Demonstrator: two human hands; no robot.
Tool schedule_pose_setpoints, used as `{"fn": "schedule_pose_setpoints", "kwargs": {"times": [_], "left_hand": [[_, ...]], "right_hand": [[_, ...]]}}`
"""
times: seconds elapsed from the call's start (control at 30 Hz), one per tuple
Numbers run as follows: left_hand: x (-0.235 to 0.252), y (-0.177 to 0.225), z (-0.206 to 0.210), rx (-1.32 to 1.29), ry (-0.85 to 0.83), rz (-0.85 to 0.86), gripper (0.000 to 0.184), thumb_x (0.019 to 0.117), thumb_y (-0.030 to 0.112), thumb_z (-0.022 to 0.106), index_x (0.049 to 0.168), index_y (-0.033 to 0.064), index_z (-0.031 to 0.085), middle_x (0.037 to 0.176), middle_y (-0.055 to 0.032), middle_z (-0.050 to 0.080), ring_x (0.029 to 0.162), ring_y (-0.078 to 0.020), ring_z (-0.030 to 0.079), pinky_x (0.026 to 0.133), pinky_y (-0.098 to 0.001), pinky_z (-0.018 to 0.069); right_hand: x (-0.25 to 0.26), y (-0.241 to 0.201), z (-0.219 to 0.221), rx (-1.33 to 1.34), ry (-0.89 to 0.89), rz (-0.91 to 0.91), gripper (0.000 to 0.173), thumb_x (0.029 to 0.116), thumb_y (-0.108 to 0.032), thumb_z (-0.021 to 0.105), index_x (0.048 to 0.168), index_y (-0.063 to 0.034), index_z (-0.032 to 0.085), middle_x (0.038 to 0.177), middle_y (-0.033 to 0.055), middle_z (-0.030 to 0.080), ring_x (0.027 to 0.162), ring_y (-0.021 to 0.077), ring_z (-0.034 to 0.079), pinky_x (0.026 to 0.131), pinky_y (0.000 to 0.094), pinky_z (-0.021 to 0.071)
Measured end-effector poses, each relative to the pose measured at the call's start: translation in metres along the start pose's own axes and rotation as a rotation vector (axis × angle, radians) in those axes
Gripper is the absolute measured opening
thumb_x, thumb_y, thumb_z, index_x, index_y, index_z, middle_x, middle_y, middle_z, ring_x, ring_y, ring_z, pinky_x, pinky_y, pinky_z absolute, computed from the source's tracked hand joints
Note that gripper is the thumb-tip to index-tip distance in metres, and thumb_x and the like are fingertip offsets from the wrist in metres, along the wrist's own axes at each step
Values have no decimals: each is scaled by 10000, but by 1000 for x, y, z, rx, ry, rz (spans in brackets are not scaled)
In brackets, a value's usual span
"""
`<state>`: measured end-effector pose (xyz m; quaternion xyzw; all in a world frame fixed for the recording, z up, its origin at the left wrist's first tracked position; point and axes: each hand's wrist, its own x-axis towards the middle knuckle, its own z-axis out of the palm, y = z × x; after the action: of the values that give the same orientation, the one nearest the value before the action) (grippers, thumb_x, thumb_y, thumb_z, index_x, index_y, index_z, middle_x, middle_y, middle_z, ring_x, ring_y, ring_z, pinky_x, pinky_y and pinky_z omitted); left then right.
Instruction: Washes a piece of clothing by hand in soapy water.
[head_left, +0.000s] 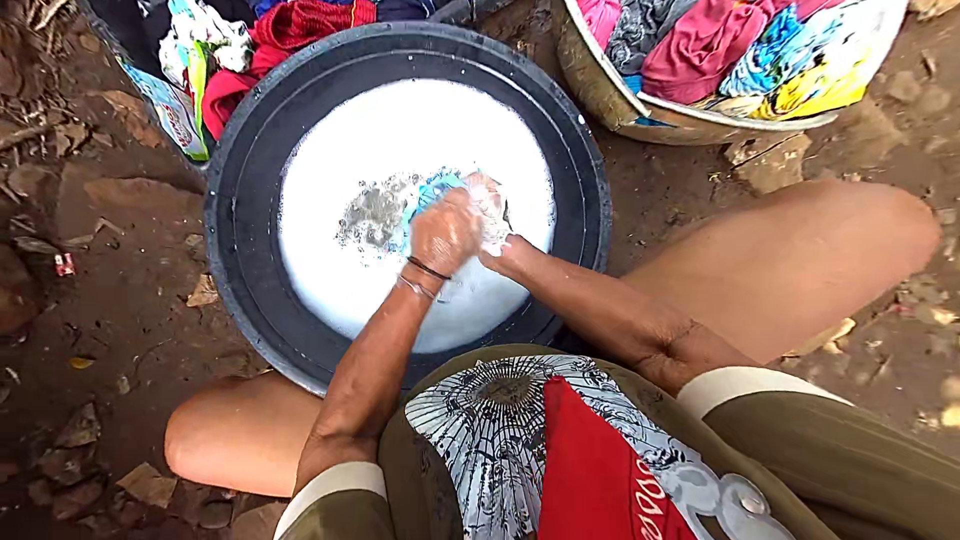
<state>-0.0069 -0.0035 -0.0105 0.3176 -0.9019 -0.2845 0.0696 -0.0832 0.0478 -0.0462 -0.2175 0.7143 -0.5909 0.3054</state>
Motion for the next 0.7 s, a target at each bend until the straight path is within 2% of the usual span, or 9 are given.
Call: {"fn": "schedule_pose_setpoints", "kwargs": {"times": [0.07, 0.1, 0.17, 0.3, 0.4, 0.47, 0.53, 0.6, 0.7], "left_hand": [[12, -27, -9, -5, -133, -118, 344, 1042, 130, 480, 1180, -134, 652, 1156, -334, 679, 1077, -503, 674, 923, -657, 503], [15, -41, -9, 8, -184, -172, 319, 1035, 120, 502, 1161, -132, 650, 1151, -337, 676, 1095, -506, 664, 944, -664, 490], [15, -54, -12, 24, -178, -232, 271, 992, 97, 581, 1127, -126, 655, 1113, -335, 682, 1079, -508, 667, 930, -672, 495], [10, -70, -49, 4, -2, -400, 448, 1106, 212, 361, 1199, -158, 597, 1148, -373, 653, 1131, -524, 641, 977, -670, 465], [10, -109, -82, 24, 322, -541, 498, 1115, 224, 316, 1227, -196, 560, 1166, -393, 635, 1161, -503, 627, 1023, -607, 452], [16, -129, -89, 21, 388, -676, 481, 1112, 234, 341, 1290, -167, 539, 1246, -359, 624, 1234, -444, 607, 1070, -543, 436], [19, -147, -74, -20, 242, -625, 445, 1071, 170, 414, 1371, -152, 477, 1344, -362, 571, 1295, -461, 564, 1109, -564, 426], [22, -164, -40, -10, -15, -516, 485, 1041, 157, 522, 1432, -122, 456, 1411, -359, 526, 1331, -496, 523, 1113, -638, 411], [22, -168, -2, 137, -331, -509, 431, 1041, 187, 548, 1374, -87, 550, 1353, -355, 582, 1281, -531, 559, 1053, -705, 425]], "right_hand": [[-11, -7, 1, 81, -54, -28, 173, 955, 15, 509, 1023, 108, 638, 967, 149, 661, 926, 152, 628, 866, 322, 526], [-16, -9, 4, 174, -97, 5, 132, 886, -19, 491, 937, 1, 612, 864, 39, 641, 821, 77, 624, 771, 282, 543], [-18, -14, 8, 273, -232, 23, 138, 821, -56, 495, 889, -59, 614, 776, -43, 633, 719, 17, 619, 694, 251, 547], [14, -22, -5, 187, -252, 119, 209, 1004, -123, 459, 1039, 7, 619, 871, 19, 631, 791, 73, 622, 765, 309, 555], [43, -26, -25, 232, -144, 168, 177, 1000, -114, 468, 1013, -36, 627, 849, 6, 643, 770, 89, 636, 739, 316, 568], [52, -21, -29, 312, -63, 212, 154, 1009, -86, 458, 1018, -72, 611, 846, -7, 660, 768, 84, 661, 731, 295, 583], [54, -1, -21, 260, -21, 334, 172, 1019, -107, 482, 1138, -40, 585, 948, 64, 660, 847, 141, 667, 770, 344, 586], [50, 27, -13, 100, -87, 454, 344, 1024, -150, 511, 1321, 20, 537, 1189, 176, 627, 1045, 237, 632, 895, 432, 550], [42, 35, -13, 57, -164, 505, 371, 1054, -183, 493, 1358, 27, 523, 1275, 189, 601, 1135, 244, 601, 960, 440, 510]]}}
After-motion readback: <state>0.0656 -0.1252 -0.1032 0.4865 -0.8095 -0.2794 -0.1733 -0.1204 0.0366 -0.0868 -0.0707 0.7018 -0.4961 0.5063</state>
